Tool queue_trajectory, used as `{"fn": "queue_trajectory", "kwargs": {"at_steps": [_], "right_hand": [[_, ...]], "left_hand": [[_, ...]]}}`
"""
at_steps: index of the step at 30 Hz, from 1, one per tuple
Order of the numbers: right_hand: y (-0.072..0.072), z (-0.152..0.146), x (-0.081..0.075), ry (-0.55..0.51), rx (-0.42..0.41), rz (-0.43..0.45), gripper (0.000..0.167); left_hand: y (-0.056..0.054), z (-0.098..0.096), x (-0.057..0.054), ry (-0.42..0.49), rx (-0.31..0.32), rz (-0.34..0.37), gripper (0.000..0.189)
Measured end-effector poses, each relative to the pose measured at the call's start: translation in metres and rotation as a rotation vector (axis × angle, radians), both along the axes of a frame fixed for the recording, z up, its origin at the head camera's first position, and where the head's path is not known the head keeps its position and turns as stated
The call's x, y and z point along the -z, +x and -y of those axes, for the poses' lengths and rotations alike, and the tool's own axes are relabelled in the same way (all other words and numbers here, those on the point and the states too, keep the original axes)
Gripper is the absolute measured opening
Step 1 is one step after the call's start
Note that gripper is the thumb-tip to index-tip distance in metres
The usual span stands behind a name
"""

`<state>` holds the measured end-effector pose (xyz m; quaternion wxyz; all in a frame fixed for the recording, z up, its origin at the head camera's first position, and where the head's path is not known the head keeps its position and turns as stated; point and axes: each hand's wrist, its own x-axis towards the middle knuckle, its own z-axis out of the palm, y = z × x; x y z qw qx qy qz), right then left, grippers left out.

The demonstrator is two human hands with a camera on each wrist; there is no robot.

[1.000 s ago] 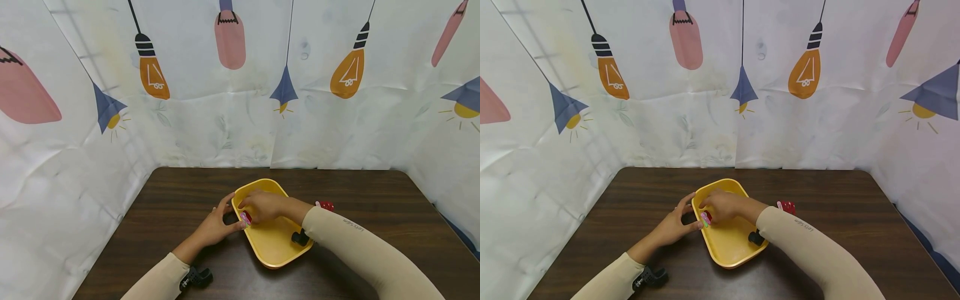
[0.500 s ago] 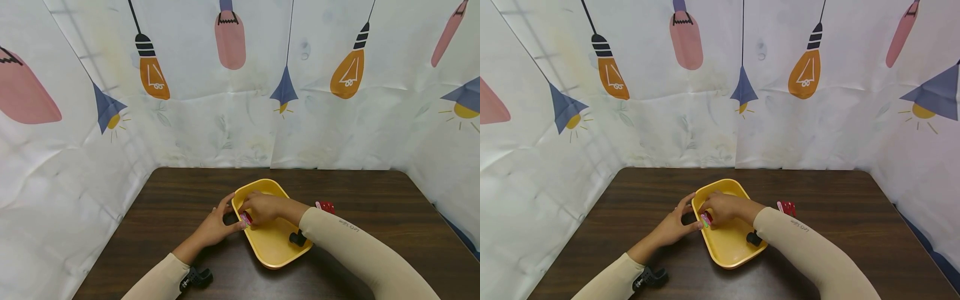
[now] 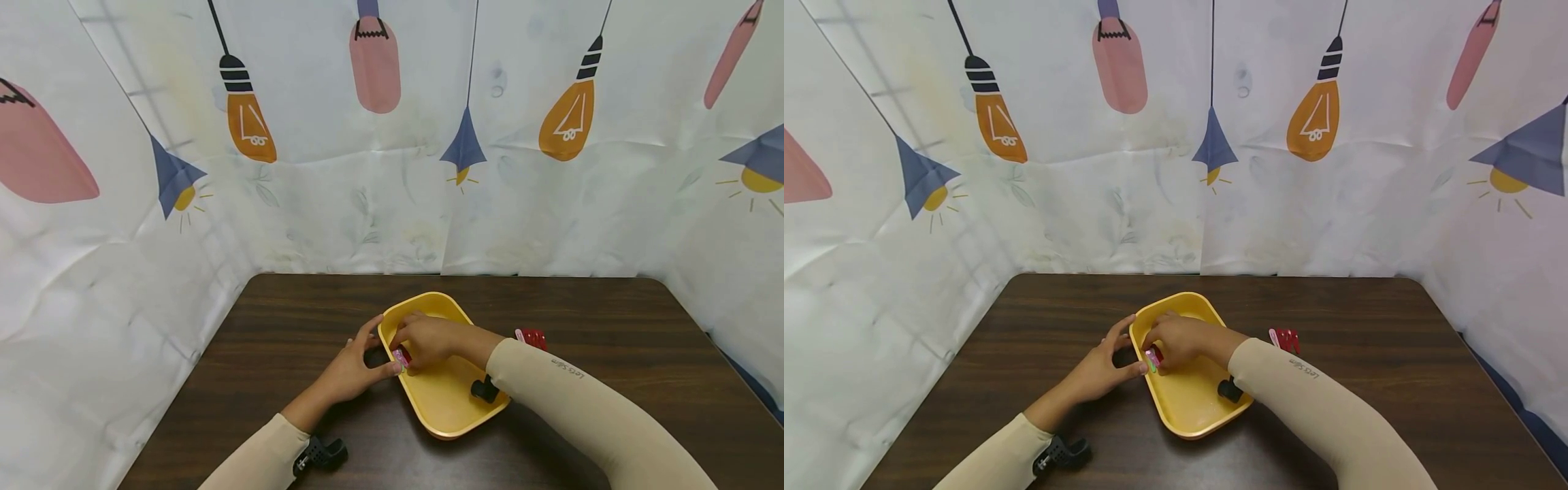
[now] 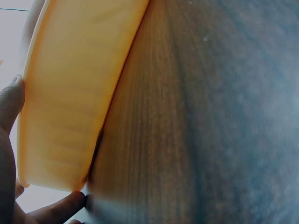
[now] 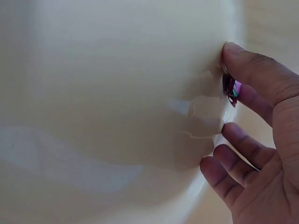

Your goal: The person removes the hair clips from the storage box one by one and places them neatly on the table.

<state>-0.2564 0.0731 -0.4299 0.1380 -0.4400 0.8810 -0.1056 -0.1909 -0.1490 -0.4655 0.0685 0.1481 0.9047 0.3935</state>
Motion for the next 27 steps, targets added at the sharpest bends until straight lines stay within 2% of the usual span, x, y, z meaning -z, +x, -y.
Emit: {"fn": "queue_trajectory", "kwargs": {"at_steps": [14,20,27], "right_hand": [[-0.002,-0.002,-0.005,0.002,0.028,0.01,0.042],[-0.006,-0.006,-0.011,-0.068,0.004,0.042,0.04],[-0.009,-0.014,-0.019,-0.084,0.071,0.1,0.044]], "left_hand": [[0.0,0.001,0.0,0.012,0.009,-0.002,0.098],[0.0,0.001,0.0,0.002,0.002,0.0,0.099],[0.002,0.0,-0.002,0.0,-0.01,0.006,0.099]]}}
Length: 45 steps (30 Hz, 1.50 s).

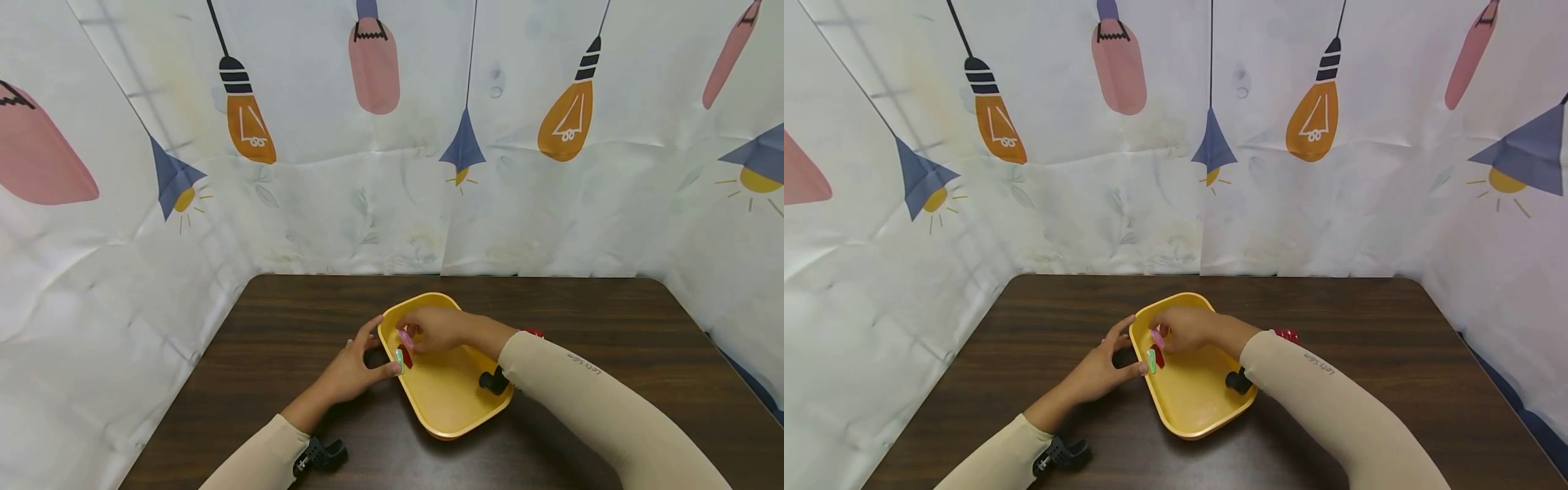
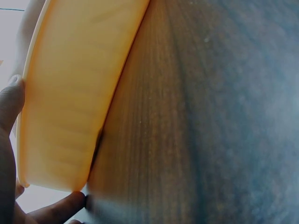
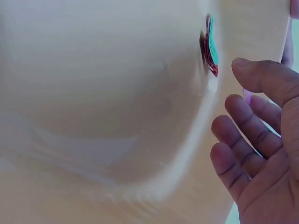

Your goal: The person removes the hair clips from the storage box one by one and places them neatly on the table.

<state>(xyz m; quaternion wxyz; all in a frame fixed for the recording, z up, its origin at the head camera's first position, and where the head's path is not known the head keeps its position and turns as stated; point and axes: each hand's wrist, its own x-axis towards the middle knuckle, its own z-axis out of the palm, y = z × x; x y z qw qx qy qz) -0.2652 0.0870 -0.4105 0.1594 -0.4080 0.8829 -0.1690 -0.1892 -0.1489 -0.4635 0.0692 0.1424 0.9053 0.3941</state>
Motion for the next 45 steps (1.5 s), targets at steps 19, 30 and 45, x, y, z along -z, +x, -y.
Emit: {"fn": "queue_trajectory", "kwargs": {"at_steps": [19,30,45], "right_hand": [[0.0,-0.021,-0.024,-0.03,0.066,0.022,0.048],[0.004,-0.034,-0.032,-0.068,0.07,0.018,0.049],[0.005,-0.059,-0.031,-0.083,0.107,0.003,0.051]], "left_hand": [[-0.001,-0.001,-0.001,-0.003,-0.002,0.01,0.1],[0.0,-0.001,0.0,0.012,-0.002,0.01,0.098],[0.0,-0.002,-0.001,0.013,-0.002,0.0,0.098]]}}
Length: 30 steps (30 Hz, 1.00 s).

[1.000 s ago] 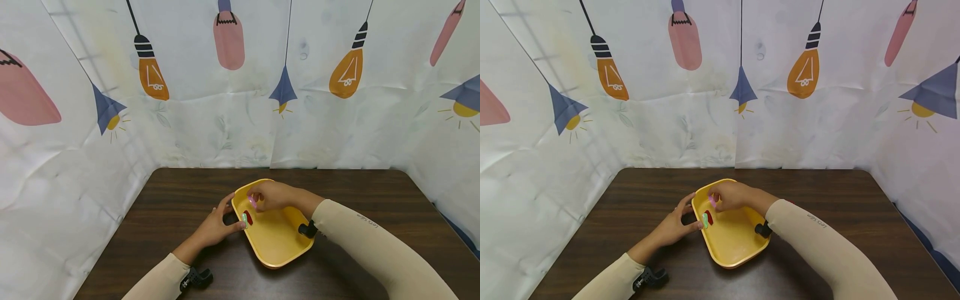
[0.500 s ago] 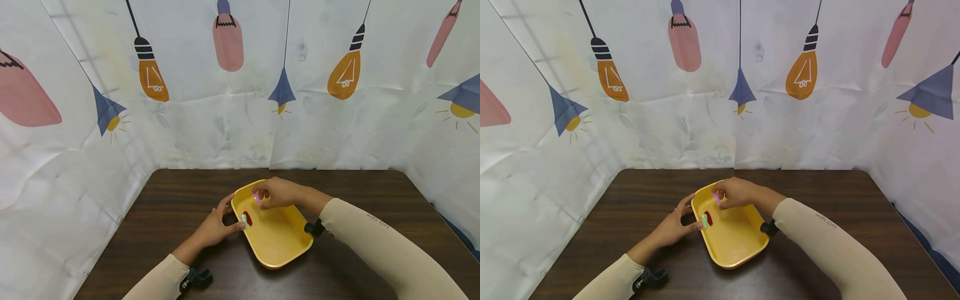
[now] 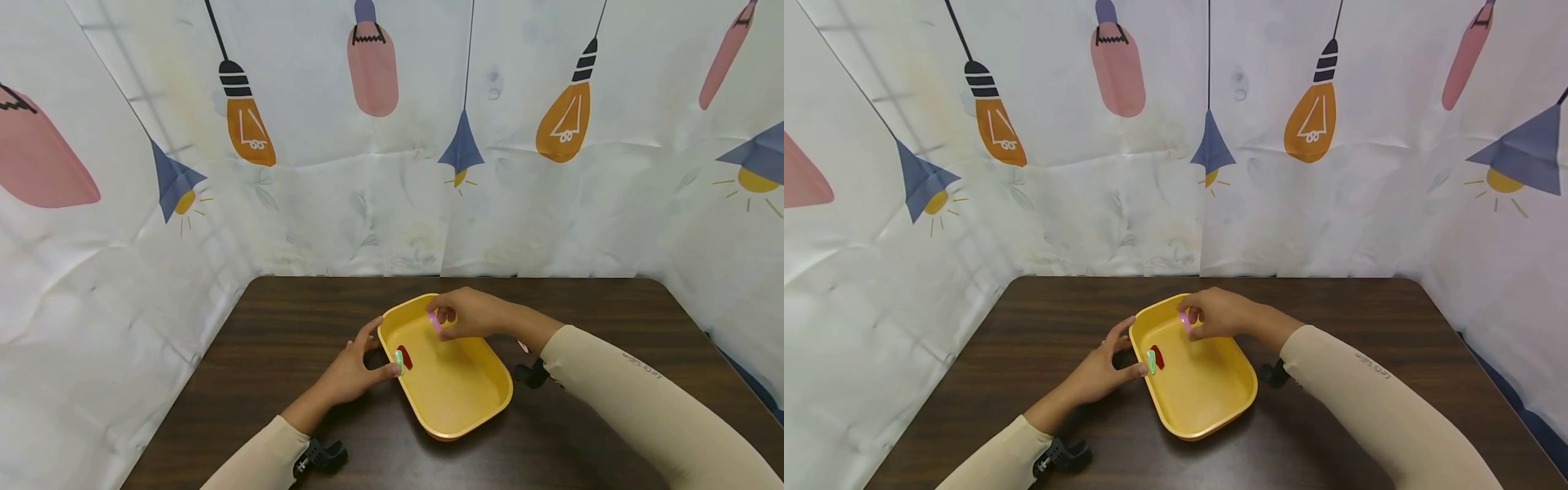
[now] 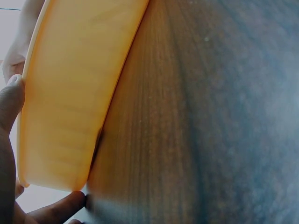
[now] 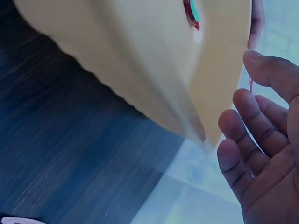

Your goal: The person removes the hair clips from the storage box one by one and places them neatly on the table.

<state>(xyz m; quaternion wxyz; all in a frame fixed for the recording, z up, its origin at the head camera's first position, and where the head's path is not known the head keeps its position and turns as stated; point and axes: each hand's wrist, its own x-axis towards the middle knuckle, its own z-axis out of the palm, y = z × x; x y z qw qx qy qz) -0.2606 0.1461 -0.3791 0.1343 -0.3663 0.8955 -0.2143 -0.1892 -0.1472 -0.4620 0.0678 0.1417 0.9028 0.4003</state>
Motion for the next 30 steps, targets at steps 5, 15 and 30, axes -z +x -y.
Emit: {"fn": "queue_trajectory", "kwargs": {"at_steps": [5,15,30], "right_hand": [[0.002,-0.009,-0.002,-0.025,0.0,-0.022,0.05],[0.005,-0.028,0.002,-0.058,0.023,-0.038,0.052],[0.017,-0.057,0.005,-0.074,0.137,-0.024,0.054]], "left_hand": [[0.001,0.001,-0.001,0.009,0.018,-0.012,0.099],[0.0,0.002,0.001,0.011,0.028,-0.015,0.099],[0.001,0.001,0.0,0.012,0.022,-0.003,0.1]]}}
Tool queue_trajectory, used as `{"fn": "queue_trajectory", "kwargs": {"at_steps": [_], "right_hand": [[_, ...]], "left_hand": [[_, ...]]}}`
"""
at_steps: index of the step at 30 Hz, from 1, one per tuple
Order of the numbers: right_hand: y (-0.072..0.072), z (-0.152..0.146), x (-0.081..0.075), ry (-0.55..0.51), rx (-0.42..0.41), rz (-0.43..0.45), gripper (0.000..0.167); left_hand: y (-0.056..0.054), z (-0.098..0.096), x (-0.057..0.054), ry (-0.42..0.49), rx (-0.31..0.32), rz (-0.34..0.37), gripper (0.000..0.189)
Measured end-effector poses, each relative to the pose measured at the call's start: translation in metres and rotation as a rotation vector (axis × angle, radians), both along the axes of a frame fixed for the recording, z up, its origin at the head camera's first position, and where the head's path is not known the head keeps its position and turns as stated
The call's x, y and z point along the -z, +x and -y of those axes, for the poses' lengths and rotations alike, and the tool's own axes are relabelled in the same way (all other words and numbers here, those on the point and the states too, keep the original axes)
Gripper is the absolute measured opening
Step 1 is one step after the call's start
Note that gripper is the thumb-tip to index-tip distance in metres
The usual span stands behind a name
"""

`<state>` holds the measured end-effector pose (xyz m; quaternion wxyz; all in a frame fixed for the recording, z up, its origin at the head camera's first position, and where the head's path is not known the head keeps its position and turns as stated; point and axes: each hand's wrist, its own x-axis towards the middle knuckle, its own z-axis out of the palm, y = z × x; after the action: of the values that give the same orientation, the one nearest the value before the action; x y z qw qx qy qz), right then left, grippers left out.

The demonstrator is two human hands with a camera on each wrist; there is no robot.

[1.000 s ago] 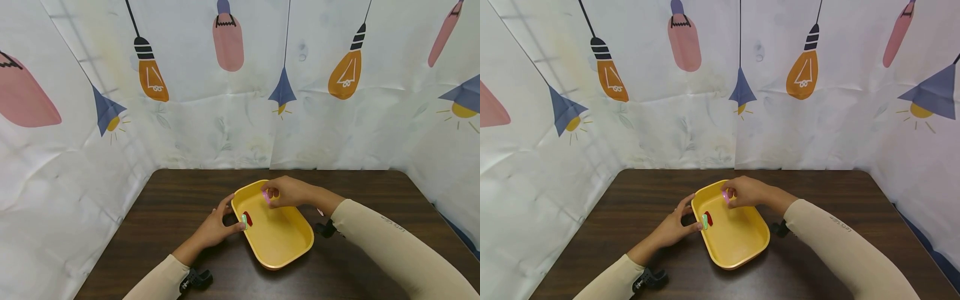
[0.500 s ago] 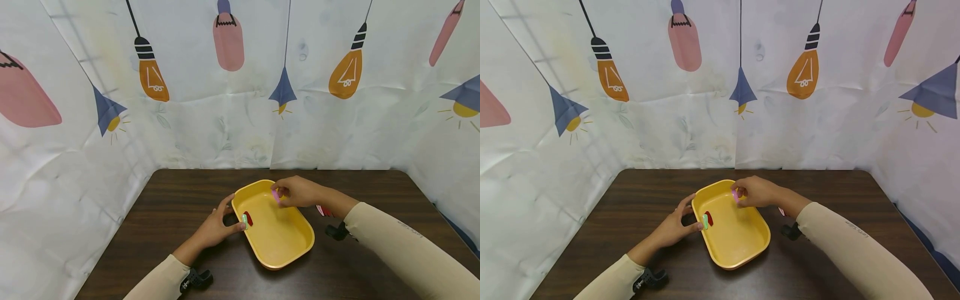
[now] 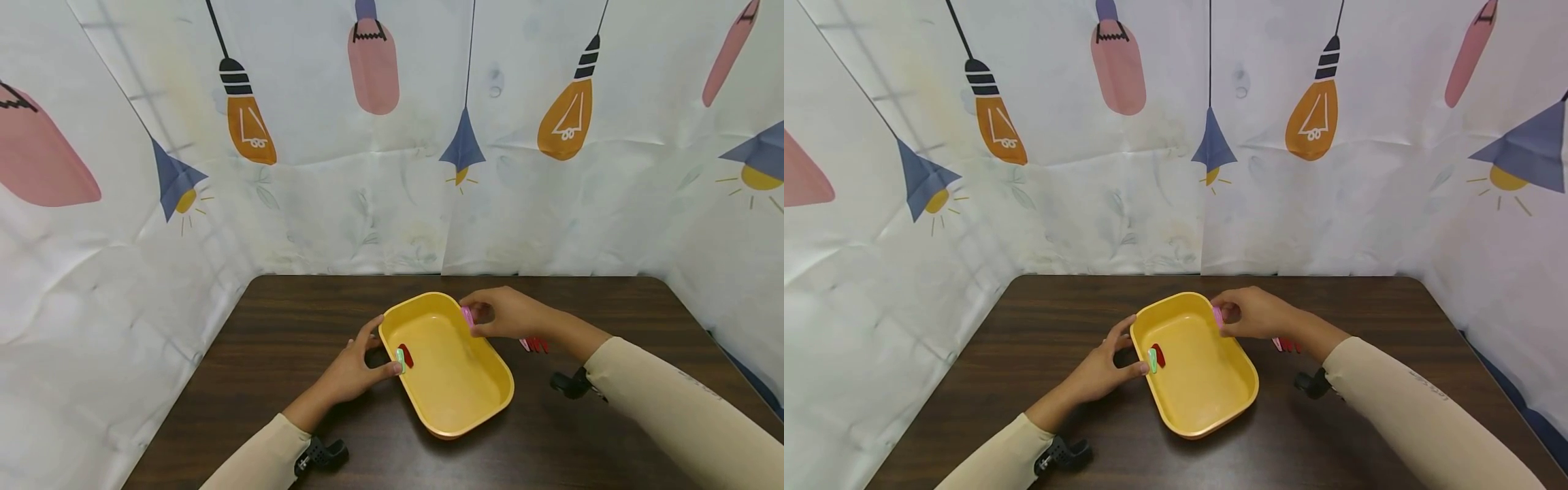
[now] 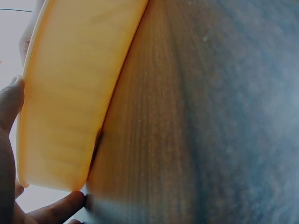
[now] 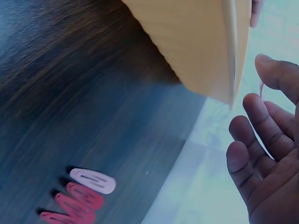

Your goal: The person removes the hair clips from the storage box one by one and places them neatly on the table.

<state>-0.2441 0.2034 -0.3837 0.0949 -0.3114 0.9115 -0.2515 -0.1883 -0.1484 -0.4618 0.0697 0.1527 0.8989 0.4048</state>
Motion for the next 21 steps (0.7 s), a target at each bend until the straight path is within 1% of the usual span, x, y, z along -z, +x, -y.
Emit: {"fn": "queue_trajectory", "kwargs": {"at_steps": [4,10,17,21], "right_hand": [[0.002,-0.009,0.003,-0.011,0.01,0.002,0.056],[0.004,-0.022,0.008,-0.021,0.02,-0.018,0.06],[0.011,-0.036,0.007,-0.027,0.101,0.013,0.059],[0.014,-0.044,0.007,-0.021,0.124,0.012,0.059]], "left_hand": [[0.0,0.0,-0.001,0.0,0.001,0.003,0.1],[0.0,0.001,0.0,-0.01,-0.004,0.005,0.1],[0.0,0.0,0.0,-0.016,-0.009,0.006,0.1],[0.001,0.0,-0.001,-0.018,-0.013,0.011,0.1]]}}
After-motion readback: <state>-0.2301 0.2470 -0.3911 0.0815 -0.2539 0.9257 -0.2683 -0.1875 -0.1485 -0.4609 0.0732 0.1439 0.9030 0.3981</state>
